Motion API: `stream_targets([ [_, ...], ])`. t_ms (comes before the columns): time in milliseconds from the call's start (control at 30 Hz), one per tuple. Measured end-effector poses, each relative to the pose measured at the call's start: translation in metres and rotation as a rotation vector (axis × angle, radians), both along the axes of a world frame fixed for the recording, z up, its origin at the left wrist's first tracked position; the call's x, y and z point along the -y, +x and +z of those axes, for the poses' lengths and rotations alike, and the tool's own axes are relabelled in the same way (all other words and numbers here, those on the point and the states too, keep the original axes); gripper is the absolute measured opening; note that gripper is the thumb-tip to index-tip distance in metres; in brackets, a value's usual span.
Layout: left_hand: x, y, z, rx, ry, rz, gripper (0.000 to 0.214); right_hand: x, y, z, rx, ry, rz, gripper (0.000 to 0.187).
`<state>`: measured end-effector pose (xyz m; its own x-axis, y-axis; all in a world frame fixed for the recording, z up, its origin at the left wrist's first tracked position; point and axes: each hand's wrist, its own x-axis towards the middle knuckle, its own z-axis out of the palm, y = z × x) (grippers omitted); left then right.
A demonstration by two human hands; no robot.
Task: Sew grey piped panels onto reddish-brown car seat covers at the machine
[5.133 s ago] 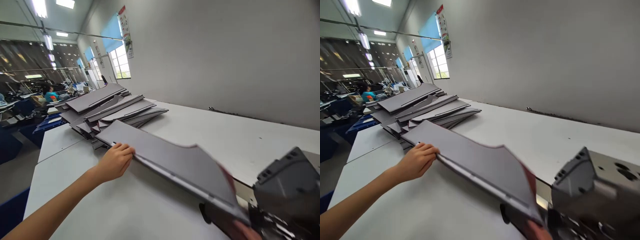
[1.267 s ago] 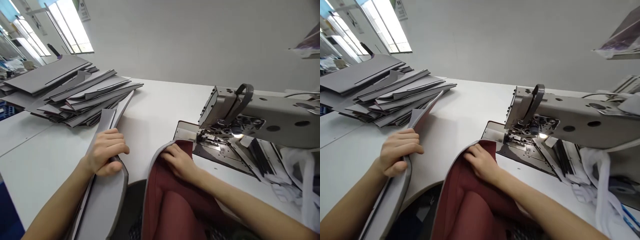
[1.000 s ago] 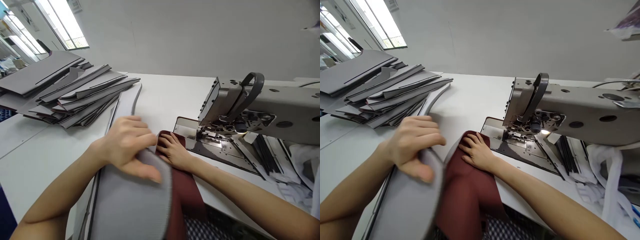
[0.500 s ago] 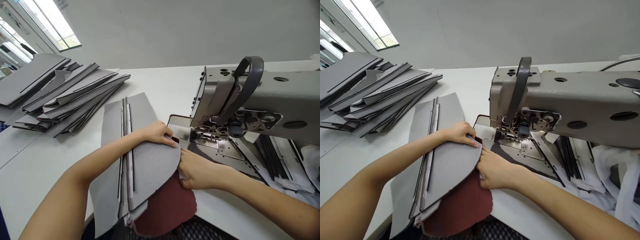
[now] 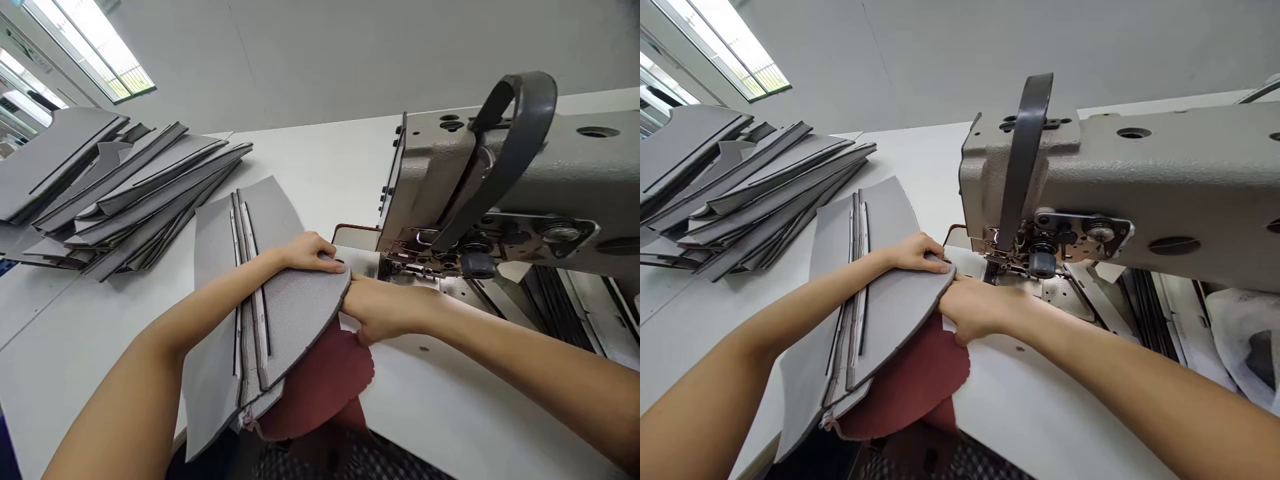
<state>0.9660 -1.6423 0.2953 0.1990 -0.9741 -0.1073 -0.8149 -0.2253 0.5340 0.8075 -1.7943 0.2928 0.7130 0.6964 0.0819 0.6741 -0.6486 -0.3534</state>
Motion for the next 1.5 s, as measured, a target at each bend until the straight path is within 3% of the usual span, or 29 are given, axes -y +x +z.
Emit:
stream_targets([
  [100, -0.003, -0.002, 0.001, -0.086, -0.02, -0.001, 0.053, -0.012, 0.013, -0.011, 0.115, -0.056, -0.014, 0.013],
  [200, -0.008, -0.006, 0.002, -0.087, -0.041, -0.018, 0.055, -0.026, 0.012, -0.027, 0.196, -0.059, -0.044, 0.024],
  [333, -0.004, -0.008, -0.001, 0.059, -0.075, -0.078, 0.061, -0.03, -0.025, -0.041, 0.305, -0.034, -0.139, 0.025],
  [467, 0.022, -0.01, -0.003, 0.275, -0.11, -0.267, 0.055, -0.028, -0.07, -0.047, 0.442, -0.006, -0.314, 0.02],
  [600, 0.037, -0.04, 0.012, 0.476, -0.195, -0.453, 0.042, -0.03, -0.085, -0.049, 0.497, 0.003, -0.428, 0.022],
  [700, 0.02, -0.082, 0.023, 0.571, -0.076, -0.334, 0.016, -0.032, -0.085, -0.051, 0.472, 0.033, -0.455, 0.025],
  [833, -0.015, -0.121, 0.019, 0.456, -0.064, -0.1, 0.033, -0.033, -0.088, -0.052, 0.456, 0.064, -0.443, 0.034],
  [933, -0.027, -0.117, 0.005, 0.359, -0.118, -0.071, 0.041, -0.035, -0.091, -0.051, 0.466, 0.072, -0.45, 0.038],
  [1067, -0.023, -0.096, -0.004, 0.314, -0.109, -0.144, 0.043, -0.039, -0.092, -0.048, 0.469, 0.064, -0.478, 0.043],
  [1233, -0.016, -0.087, -0.005, 0.308, -0.119, -0.209, 0.042, -0.042, -0.091, -0.049, 0.46, 0.088, -0.518, 0.039],
  [1500, -0.015, -0.09, -0.003, 0.328, -0.131, -0.156, 0.042, -0.041, -0.088, -0.053, 0.504, 0.174, -0.576, 0.031],
])
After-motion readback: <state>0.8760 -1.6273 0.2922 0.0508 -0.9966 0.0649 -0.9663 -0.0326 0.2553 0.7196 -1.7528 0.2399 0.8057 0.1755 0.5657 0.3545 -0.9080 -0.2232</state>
